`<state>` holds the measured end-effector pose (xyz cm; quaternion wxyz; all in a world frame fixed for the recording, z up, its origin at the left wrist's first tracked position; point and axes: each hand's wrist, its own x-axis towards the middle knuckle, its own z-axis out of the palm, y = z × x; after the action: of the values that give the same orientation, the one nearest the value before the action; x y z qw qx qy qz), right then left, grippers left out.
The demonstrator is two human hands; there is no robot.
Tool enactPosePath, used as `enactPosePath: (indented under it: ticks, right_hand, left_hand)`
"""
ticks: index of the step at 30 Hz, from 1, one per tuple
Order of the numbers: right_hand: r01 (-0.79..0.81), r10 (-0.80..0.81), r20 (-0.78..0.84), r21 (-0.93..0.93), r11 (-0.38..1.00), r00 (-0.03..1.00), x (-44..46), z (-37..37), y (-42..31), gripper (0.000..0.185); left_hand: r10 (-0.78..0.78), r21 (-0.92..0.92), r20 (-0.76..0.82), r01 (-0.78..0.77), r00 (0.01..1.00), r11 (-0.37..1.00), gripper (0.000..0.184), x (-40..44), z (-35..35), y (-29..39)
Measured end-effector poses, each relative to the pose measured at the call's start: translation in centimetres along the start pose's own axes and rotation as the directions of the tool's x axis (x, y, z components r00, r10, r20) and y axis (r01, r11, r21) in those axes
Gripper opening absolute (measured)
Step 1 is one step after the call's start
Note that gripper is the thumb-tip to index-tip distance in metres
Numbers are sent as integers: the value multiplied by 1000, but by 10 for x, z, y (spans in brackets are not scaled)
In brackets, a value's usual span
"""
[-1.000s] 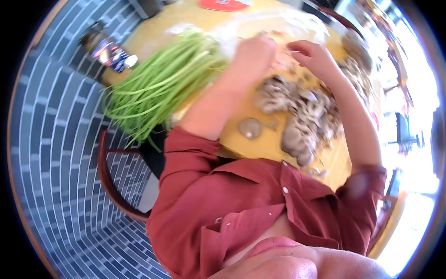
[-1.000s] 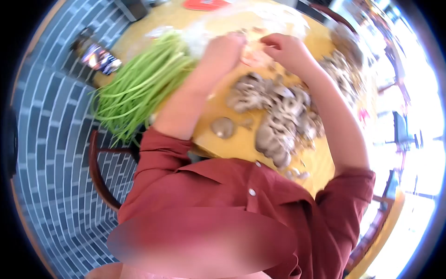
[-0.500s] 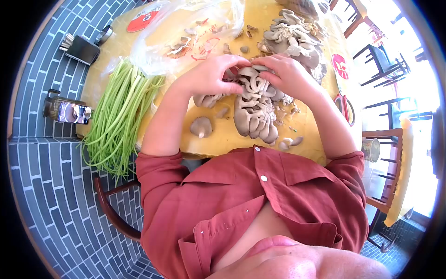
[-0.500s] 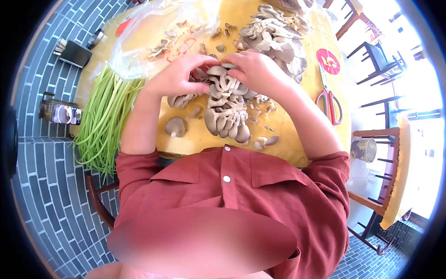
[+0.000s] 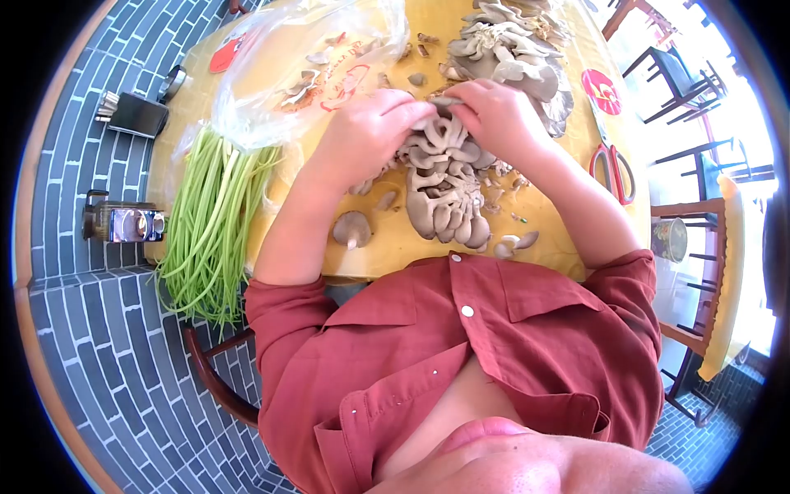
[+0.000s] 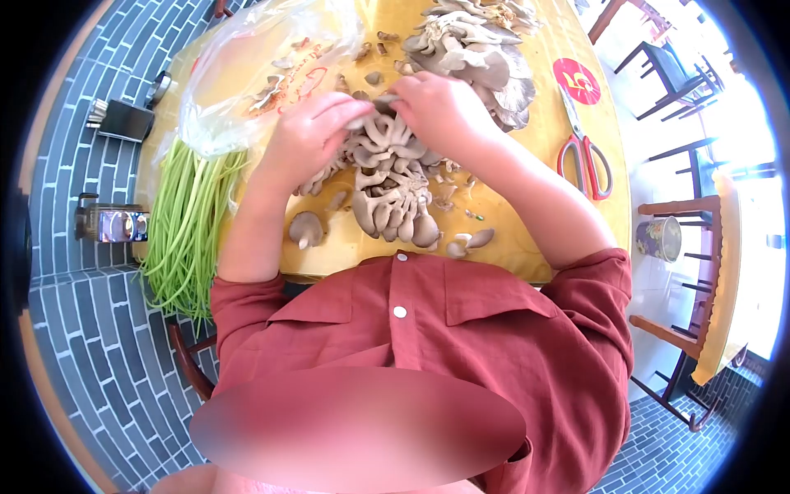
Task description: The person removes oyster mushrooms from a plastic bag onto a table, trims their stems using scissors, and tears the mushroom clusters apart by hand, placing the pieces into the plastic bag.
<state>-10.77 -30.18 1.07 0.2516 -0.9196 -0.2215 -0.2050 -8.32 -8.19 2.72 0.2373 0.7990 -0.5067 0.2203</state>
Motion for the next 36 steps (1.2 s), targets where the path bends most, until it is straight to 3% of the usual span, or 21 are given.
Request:
enactPosePath:
  ticks: [4, 8, 11, 14, 16, 18, 19, 20, 22, 23, 25, 26, 27, 28, 29, 32, 35, 36]
  right_hand:
    - [-52, 62, -151, 66, 996, 987, 4, -1, 5, 17]
    - [-178, 180, -29, 70, 982, 983, 5, -4, 3, 18]
    - [-76, 75, 118, 5, 997, 990, 1, -8, -11, 22]
    - [184, -174, -106, 93, 979, 979, 6, -13, -14, 32]
    - [21, -33, 25, 397, 917, 999, 8, -22, -16, 49]
    - [-97, 34, 109, 657, 748, 993, 8, -24, -19, 55]
    - [-116, 7, 156, 700, 705, 988, 7, -25, -22, 62]
    - [-171, 39, 203, 693, 701, 978, 4, -26, -24, 64]
    - [-267, 80, 294, 678, 684, 952, 2, -23, -31, 67]
    - [-323, 176, 277, 689, 648, 945, 0, -13, -31, 70]
    - [-401, 266, 312, 547, 735, 912, 1, -16, -40, 58]
    - [-344, 275, 207, 506, 791, 939, -2, -14, -44, 48]
    - [-440, 311, 318, 534, 722, 896, 0, -14, -42, 40]
    - [-343, 259, 226, 671, 657, 939, -4, -1, -34, 30]
    - [-390, 283, 275, 514, 764, 919, 1, -18, -45, 26]
    - [-251, 156, 272, 362, 898, 950, -1, -19, -44, 20]
    - [-246, 164, 289, 278, 928, 943, 1, -25, -53, 14]
    - [-168, 111, 222, 256, 952, 969, 1, -25, -51, 12]
  left_hand:
    - [137, 286, -310, -46, 941, 957, 30, 5, -21, 0]
    - [190, 427, -441, 18, 877, 904, 27, 4, -35, -10]
    - [105, 228, -488, 11, 867, 974, 23, 8, -30, -12]
    - [68, 119, -473, -12, 879, 993, 24, 10, -20, -9]
    - [50, 59, -469, -26, 882, 998, 23, 10, -12, -5]
    - [-87, -69, -480, 61, 873, 996, 22, 8, -4, -1]
    - [-144, -99, -475, 110, 868, 989, 22, 5, -2, 2]
    - [-202, -125, -468, 162, 860, 979, 23, 5, 0, 5]
    - [-1, 37, -444, 20, 896, 999, 25, 8, 1, 9]
    - [96, 137, -416, -42, 904, 990, 26, 8, -2, 9]
    - [156, 127, -401, -114, 903, 985, 33, 7, 0, 11]
    - [160, 155, -403, -105, 901, 982, 29, 7, -1, 15]
    - [140, 148, -408, -86, 902, 985, 26, 7, -3, 19]
    - [212, 195, -424, -140, 881, 971, 27, 9, -3, 14]
    - [240, 271, -402, -135, 884, 953, 27, 6, -3, 13]
    - [177, 274, -430, -59, 885, 960, 29, 3, -6, 17]
    - [152, 281, -428, -28, 891, 959, 30, 2, -13, 10]
    - [131, 263, -456, -7, 880, 965, 31, 2, -13, 5]
